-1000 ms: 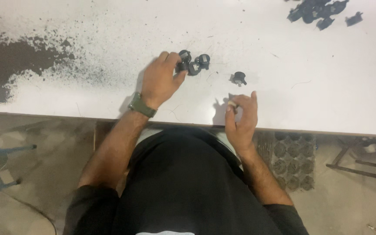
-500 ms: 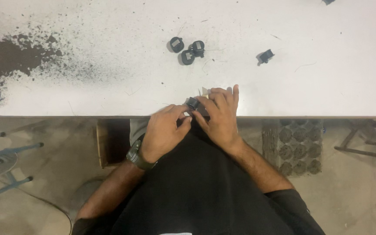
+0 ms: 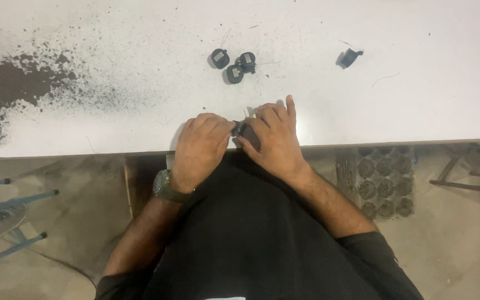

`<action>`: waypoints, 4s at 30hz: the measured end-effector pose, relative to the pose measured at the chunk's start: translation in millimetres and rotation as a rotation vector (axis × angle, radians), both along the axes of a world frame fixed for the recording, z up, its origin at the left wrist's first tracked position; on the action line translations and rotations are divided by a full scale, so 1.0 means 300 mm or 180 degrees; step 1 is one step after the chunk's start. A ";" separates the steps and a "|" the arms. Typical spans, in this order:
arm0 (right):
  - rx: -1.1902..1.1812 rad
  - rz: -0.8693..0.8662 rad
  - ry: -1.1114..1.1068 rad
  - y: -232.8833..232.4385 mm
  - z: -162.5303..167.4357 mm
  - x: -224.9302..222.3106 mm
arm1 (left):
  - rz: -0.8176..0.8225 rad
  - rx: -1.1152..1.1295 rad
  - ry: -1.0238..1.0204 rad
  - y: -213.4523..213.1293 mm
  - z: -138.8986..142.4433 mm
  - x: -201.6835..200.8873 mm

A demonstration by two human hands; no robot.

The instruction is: The person sits at a white workbench and assembles small black plastic motor components by hand, pressing bearings and small fittings into housings one at a time and setting finished assemblies aside on the table. A second person's hand briefly handles a larger rotor assembly at the edge of the frame.

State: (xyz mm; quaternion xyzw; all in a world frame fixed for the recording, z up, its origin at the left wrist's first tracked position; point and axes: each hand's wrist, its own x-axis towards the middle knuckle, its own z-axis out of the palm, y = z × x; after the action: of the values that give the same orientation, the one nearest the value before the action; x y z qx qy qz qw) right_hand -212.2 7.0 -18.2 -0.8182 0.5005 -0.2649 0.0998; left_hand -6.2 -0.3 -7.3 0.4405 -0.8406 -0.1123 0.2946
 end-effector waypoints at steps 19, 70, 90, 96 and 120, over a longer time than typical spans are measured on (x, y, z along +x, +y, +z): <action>-0.0112 0.0061 -0.0133 -0.013 -0.056 -0.001 | 0.0297 -0.0051 0.0038 0.012 -0.027 0.028; -0.0260 -0.0111 -0.0257 0.032 -0.073 0.008 | -0.0127 -0.0774 -0.0636 0.046 0.005 0.016; -0.0410 0.0243 -0.0921 0.106 -0.059 -0.034 | 0.0453 -0.0204 0.0009 0.095 -0.090 -0.012; -0.0307 0.0410 -0.1042 0.101 -0.109 0.010 | 0.0534 -0.0320 0.0019 0.106 -0.108 -0.009; -0.0237 0.0461 -0.1013 0.090 -0.112 0.028 | 0.0326 -0.0589 0.0311 0.101 -0.146 -0.002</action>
State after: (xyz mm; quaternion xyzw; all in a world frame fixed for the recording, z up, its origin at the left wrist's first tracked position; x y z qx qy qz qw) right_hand -203.8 34.0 -51.6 -0.8030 0.4079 -0.4015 0.1663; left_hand -7.0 29.9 -51.0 0.4478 -0.8084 -0.0404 0.3799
